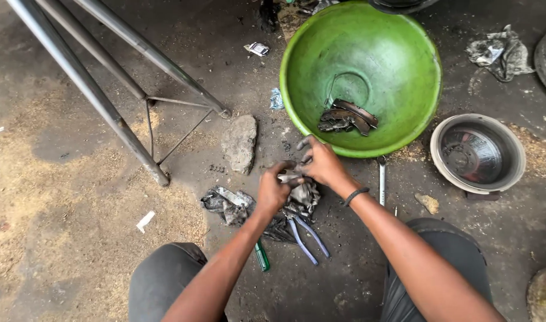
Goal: The recorder cleans and inspects various brake components, including springs, pins, and shoes, using a cloth and screwdriver.
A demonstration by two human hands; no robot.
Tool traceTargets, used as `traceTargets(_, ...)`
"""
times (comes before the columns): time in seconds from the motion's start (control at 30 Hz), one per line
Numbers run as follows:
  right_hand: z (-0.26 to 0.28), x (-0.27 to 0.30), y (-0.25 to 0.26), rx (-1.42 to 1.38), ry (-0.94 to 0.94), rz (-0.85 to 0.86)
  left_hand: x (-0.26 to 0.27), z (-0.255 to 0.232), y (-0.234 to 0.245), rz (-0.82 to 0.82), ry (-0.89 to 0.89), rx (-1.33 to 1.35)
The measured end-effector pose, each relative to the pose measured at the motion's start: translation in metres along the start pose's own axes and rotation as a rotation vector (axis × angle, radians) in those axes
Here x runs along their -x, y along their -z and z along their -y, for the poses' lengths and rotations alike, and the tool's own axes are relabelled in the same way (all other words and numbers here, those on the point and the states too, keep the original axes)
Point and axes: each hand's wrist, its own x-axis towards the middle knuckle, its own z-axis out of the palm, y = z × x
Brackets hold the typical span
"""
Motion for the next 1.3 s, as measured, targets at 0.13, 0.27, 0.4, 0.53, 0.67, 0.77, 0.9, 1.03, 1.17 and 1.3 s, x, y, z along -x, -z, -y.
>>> traceTargets(0.13, 0.023, 0.009, 0.008, 0.084, 0.043, -0.019, 0.003, 0.003, -0.009, -0.099, 0.042, 0.121)
traceTargets(0.27, 0.022, 0.013, 0.017, 0.108, -0.014, -0.017, 0.006, 0.028, -0.013, 0.021, 0.446, -0.209)
traceTargets(0.4, 0.028, 0.015, 0.035, 0.236, -0.137, 0.010, 0.016, 0.038, -0.012, 0.130, 0.164, -0.689)
traceTargets(0.53, 0.017, 0.017, 0.039, 0.340, -0.283, 0.077, -0.001, 0.051, 0.008, 0.017, 0.172, -0.713)
traceTargets(0.67, -0.002, 0.024, 0.045, 0.461, -0.036, 0.000, -0.014, 0.066, 0.003, 0.356, 0.464, -0.334)
traceTargets(0.77, 0.018, 0.030, 0.058, 0.525, 0.013, -0.030, -0.009, 0.052, -0.002, 0.373, 0.314, -0.554)
traceTargets(0.9, 0.021, 0.033, 0.064, 0.646, -0.095, -0.046, -0.005, 0.029, 0.005, 0.319, 0.041, -0.419)
traceTargets(1.03, -0.005, 0.031, 0.068, 0.682, -0.186, -0.114, -0.009, 0.026, 0.006, 0.468, 0.150, -0.684)
traceTargets(1.17, -0.009, 0.028, 0.076, 0.454, -0.438, -0.111, -0.031, 0.042, 0.010, 0.400, 0.212, -0.282)
traceTargets(1.3, 0.006, 0.023, 0.074, 0.383, -0.415, 0.027, -0.038, 0.042, 0.020, 0.234, -0.048, -0.119)
